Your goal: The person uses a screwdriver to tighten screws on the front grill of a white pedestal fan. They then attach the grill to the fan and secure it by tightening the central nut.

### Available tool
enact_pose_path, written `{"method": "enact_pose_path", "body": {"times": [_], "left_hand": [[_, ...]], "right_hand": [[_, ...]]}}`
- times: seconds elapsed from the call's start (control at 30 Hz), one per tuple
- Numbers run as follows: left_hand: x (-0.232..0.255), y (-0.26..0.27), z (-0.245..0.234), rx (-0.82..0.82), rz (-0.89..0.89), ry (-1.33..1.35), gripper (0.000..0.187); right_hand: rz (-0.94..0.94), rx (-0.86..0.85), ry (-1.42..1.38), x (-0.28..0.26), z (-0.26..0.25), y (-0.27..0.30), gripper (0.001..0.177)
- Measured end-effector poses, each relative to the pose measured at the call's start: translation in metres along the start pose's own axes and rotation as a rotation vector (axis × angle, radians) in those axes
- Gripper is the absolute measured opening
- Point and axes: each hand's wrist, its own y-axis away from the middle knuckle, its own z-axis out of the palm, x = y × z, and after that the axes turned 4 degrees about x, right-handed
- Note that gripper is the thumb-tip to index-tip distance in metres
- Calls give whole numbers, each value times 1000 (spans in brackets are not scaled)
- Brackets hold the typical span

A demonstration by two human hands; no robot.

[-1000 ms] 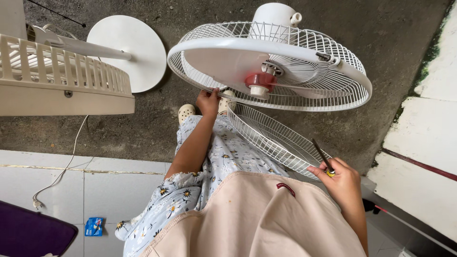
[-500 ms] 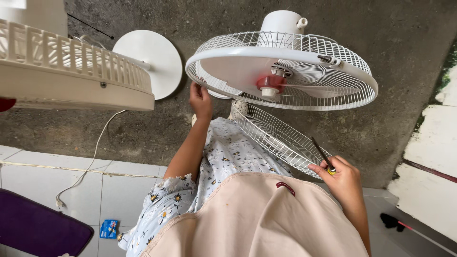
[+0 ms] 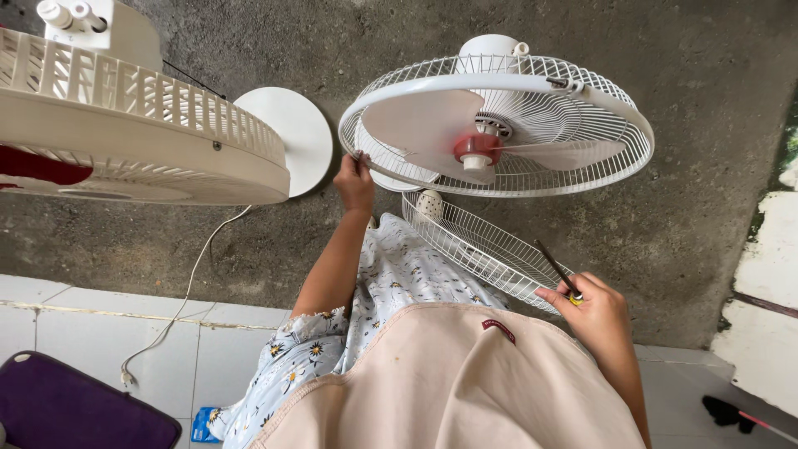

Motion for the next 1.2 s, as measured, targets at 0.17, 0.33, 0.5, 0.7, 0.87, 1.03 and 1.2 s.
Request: {"method": "enact_pose_path", "body": {"times": [0.17, 0.33, 0.5, 0.7, 0.87, 1.03, 1.2], "left_hand": [[-3, -2, -8, -138, -68, 119, 29], [32, 6, -45, -151, -202, -253, 50], [95, 33, -105, -1043, 11, -267, 40], [120, 74, -114, -1334, 275, -382, 38], [83, 86, -86, -1112, 236, -163, 30], [50, 81, -28, -592, 375, -343, 24], [51, 106, 27, -659, 688, -487, 18]], "right_hand": [[-29, -20, -11, -10, 13, -3, 39], [-248, -16, 27, -28, 42, -8, 45], [-236, -67, -29, -38, 77, -14, 47], [-241, -91, -63, -25, 135, -21, 45], [-9, 24, -409, 24, 186, -28, 35], [817, 491, -1339, 89, 218, -74, 13], [867, 351, -1496, 138, 235, -134, 35]]}}
